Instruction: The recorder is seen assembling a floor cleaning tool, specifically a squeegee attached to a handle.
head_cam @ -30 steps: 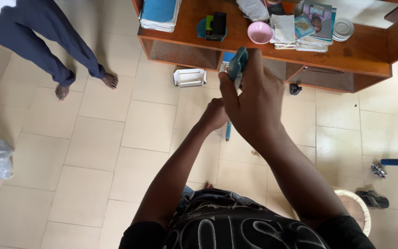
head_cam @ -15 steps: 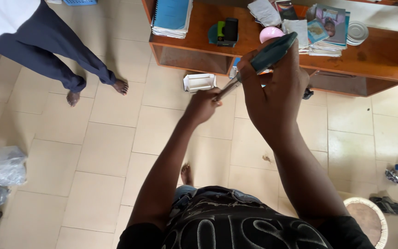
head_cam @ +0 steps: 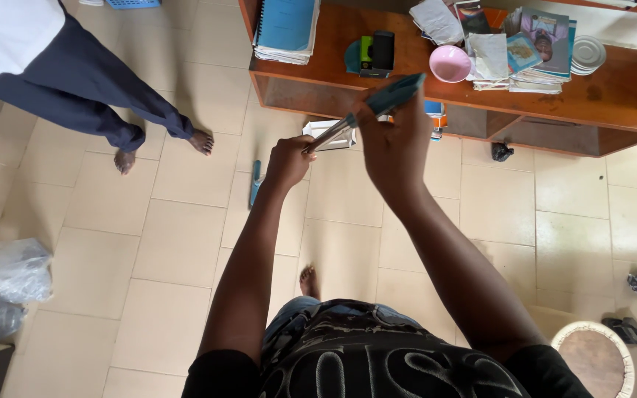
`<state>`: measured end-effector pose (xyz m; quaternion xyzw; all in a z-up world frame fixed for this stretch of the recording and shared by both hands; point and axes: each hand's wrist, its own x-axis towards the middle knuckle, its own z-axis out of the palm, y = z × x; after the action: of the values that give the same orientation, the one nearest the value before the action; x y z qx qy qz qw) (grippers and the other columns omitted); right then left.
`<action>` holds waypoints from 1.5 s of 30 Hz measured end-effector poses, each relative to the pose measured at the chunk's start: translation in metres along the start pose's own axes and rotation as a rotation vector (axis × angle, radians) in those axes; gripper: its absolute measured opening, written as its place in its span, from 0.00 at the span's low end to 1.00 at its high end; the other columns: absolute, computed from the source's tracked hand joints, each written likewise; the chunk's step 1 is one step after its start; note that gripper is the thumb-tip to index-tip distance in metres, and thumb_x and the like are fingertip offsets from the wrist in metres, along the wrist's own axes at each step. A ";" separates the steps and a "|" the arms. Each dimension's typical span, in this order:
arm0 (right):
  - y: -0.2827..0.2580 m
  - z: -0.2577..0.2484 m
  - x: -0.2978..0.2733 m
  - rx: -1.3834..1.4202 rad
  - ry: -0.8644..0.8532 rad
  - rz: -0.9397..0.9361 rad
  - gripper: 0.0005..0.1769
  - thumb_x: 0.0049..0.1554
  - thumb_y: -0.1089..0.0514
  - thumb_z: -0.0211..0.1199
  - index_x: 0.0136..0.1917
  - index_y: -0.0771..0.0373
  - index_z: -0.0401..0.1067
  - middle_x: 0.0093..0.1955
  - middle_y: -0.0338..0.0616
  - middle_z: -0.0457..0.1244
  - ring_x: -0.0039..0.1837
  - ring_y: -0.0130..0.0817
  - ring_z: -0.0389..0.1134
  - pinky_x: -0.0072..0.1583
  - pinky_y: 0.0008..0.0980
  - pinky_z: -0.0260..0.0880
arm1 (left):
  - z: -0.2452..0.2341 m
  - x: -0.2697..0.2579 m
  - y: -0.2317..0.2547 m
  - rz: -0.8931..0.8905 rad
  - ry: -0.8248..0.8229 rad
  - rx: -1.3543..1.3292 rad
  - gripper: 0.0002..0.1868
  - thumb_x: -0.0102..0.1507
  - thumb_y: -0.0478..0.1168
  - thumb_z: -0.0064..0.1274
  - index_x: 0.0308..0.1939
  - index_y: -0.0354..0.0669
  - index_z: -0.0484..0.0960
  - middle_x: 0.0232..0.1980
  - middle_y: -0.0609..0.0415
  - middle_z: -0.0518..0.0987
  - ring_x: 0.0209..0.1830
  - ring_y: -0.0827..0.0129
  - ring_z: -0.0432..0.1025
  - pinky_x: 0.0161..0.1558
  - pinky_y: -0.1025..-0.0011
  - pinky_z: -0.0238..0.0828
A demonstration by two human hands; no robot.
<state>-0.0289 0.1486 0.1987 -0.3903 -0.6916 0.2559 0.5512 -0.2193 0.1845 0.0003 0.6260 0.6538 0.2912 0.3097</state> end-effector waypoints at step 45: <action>-0.054 -0.003 0.049 -0.143 0.007 -0.155 0.12 0.72 0.71 0.64 0.60 0.68 0.61 0.50 0.46 0.70 0.49 0.25 0.74 0.46 0.19 0.73 | -0.027 0.029 0.040 0.244 -0.080 -0.277 0.13 0.54 0.35 0.67 0.42 0.47 0.87 0.39 0.53 0.87 0.38 0.66 0.83 0.41 0.70 0.78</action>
<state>-0.0447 0.1582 0.2695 -0.3750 -0.7343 0.1609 0.5425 -0.2154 0.2160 0.0475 0.6631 0.5137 0.3890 0.3810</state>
